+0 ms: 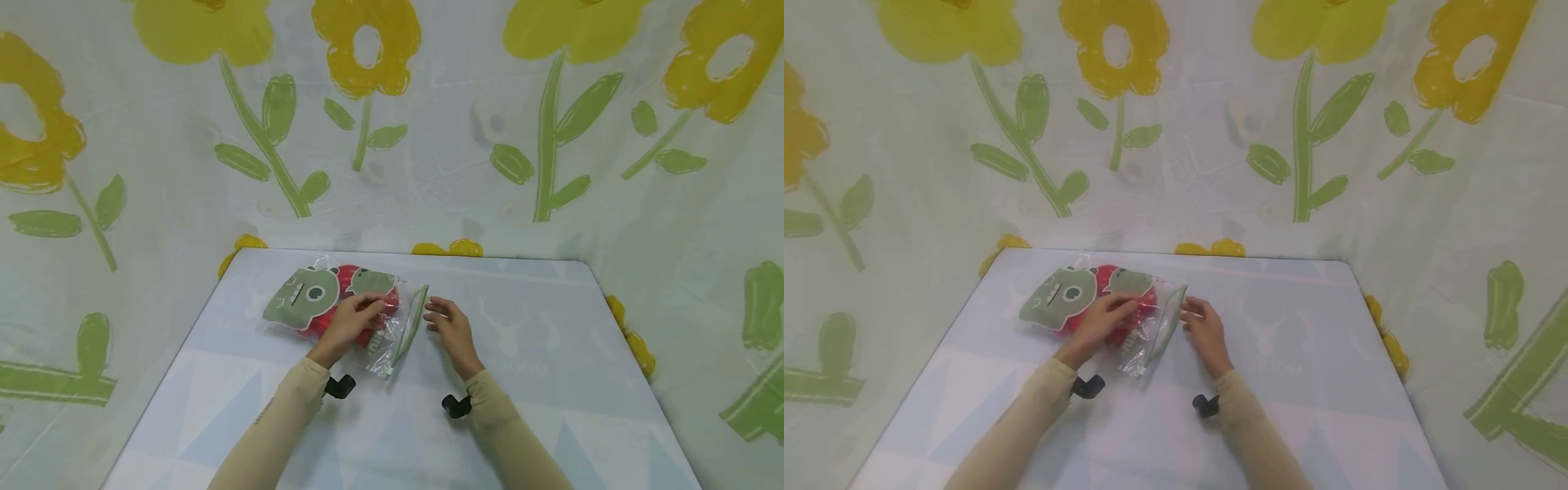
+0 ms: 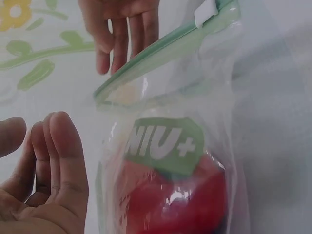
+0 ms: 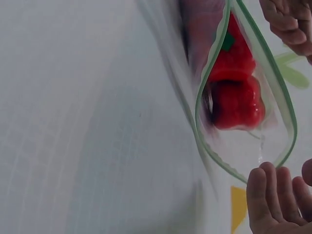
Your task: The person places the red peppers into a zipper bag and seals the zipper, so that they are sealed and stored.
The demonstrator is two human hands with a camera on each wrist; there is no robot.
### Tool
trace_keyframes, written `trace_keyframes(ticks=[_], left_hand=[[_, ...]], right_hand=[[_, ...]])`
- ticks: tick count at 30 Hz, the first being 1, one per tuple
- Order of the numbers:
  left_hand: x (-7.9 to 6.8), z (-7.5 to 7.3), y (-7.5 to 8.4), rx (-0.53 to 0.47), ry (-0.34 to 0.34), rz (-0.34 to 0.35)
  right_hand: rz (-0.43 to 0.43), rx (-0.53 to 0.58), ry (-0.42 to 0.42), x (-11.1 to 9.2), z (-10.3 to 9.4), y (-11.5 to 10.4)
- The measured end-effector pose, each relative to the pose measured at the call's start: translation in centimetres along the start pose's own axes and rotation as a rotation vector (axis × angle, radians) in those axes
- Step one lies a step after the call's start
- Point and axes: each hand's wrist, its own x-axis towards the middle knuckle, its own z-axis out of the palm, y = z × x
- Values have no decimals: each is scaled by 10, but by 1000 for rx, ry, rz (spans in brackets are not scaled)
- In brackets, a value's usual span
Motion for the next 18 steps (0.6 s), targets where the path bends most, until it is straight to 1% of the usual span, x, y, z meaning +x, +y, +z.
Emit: trace_keyframes(ticks=[4,8,10,13,18], left_hand=[[-9,-6,-2,-17,34,-19],[-20,-11,-7,-56,28,-21],[-27,-13,-10,-57,21,-25],[-39,-15,-16,-45,-1,-32],[-62,-15,-28,-23,-96,-56]], right_hand=[[17,7,-10,-4,-8,-2],[14,1,-13,-7,-14,-2],[13,-5,-18,-9,-17,-3],[12,-26,-20,-11,-20,-3],[15,-46,-19,-15,-24,-1]])
